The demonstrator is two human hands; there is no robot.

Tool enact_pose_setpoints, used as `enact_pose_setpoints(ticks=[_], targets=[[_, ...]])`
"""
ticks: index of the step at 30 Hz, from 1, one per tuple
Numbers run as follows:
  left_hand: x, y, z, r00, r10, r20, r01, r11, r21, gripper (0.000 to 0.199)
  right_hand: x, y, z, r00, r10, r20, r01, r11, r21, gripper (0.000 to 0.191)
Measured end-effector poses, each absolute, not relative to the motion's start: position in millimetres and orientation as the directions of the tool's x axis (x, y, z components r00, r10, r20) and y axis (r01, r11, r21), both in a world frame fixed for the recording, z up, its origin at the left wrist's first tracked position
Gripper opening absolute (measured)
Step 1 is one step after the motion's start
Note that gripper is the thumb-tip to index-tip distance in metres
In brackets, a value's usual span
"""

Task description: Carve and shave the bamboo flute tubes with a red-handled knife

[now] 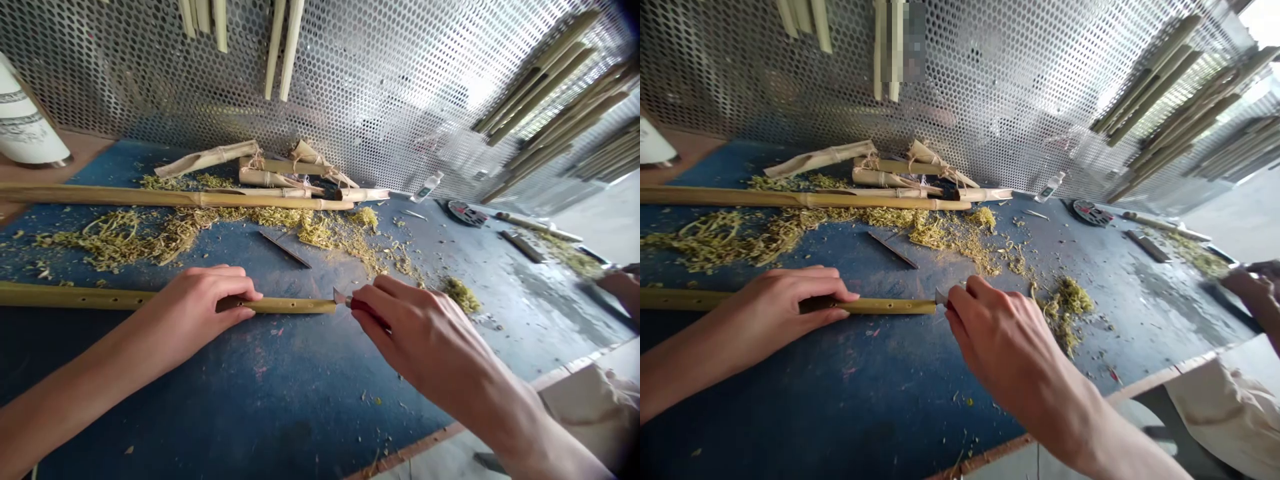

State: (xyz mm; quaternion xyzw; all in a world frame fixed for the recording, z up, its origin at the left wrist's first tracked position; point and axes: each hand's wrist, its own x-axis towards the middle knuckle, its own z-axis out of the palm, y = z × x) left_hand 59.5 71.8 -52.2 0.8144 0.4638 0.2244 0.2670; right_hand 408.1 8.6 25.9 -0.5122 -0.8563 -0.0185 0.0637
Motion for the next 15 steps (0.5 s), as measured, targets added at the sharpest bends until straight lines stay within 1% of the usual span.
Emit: enact_pose_setpoints(ticks=[3,6,10,12,15], targets=[[59.0,71.0,-49.8,0.458,0.882,0.112,0.647,-0.417,0.638,0.023,399.2,7.5,23.0,-0.472,0.870,0.145,0.879,0.476,0.007,0.029],[59.5,69.7,-47.6,0.449,0.887,0.112,0.654,-0.411,0.635,0.025,400.0,6.6,22.3,-0.477,0.863,0.169,0.874,0.486,-0.013,0.027],[60.1,69.7,-47.8,0.440,0.890,0.119,0.662,-0.410,0.627,0.027,404.6,3.8,26.9,-0.476,0.859,0.187,0.874,0.486,-0.003,0.026],[59.6,70.6,-49.5,0.431,0.894,0.122,0.670,-0.407,0.621,0.027,401.3,2.0,29.7,-0.462,0.868,0.182,0.879,0.475,-0.035,0.026],[58.8,72.0,-51.3,0.423,0.897,0.127,0.683,-0.408,0.606,0.026,390.5,0.5,29.5,-0.493,0.854,0.164,0.853,0.512,-0.102,0.023]])
